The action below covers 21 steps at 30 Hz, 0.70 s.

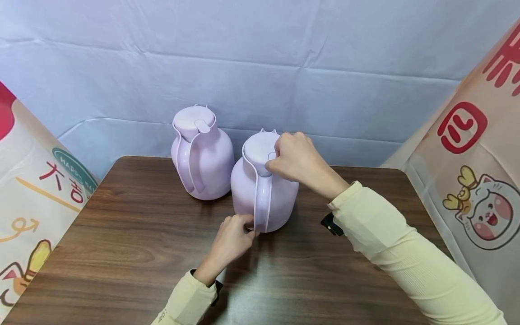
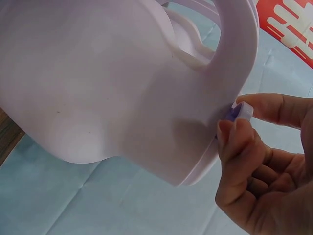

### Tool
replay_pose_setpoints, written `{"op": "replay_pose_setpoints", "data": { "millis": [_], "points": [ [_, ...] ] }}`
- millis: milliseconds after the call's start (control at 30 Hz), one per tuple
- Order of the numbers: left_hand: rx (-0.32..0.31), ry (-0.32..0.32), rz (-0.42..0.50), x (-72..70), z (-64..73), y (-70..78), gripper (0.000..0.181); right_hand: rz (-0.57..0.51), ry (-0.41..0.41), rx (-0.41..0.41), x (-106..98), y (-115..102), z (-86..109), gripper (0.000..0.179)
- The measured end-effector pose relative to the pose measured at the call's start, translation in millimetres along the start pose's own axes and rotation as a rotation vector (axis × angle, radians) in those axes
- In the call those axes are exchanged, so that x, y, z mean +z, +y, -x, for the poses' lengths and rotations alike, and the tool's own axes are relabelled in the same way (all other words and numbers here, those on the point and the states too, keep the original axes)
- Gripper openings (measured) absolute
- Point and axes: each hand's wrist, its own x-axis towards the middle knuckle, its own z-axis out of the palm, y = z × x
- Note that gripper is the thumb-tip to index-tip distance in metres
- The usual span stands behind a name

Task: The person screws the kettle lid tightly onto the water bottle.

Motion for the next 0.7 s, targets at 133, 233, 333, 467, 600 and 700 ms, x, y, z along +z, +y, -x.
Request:
{"op": "replay_pose_setpoints", "data": {
  "millis": [133, 233, 333, 467, 600, 700],
  "points": [
    [-0.006, -0.002, 0.003, 0.1, -0.2, 0.2, 0.024, -0.003, 0.004, 0.008, 0.3, -0.6, 0.2, 0.024],
    [-0.008, -0.001, 0.001, 0.1, -0.1, 0.3, 0.024, -0.012, 0.005, 0.016, 0.3, -1.2, 0.4, 0.026],
    [-0.011, -0.001, 0.001, 0.1, 0.0, 0.3, 0.024, -0.026, 0.004, 0.024, 0.3, -2.0, 0.8, 0.027],
    [-0.014, -0.003, 0.001, 0.0, 0.1, 0.5, 0.024, -0.028, 0.004, 0.030, 0.6, -2.5, 1.4, 0.027],
    [-0.012, -0.005, 0.000, -0.4, 0.1, 0.7, 0.024, -0.021, 0.004, 0.032, 0.9, -2.6, 1.7, 0.026],
    [-0.009, -0.004, -0.005, -1.0, -0.3, 0.6, 0.023, -0.014, 0.004, 0.027, 1.1, -2.3, 1.4, 0.026]
  ]
}}
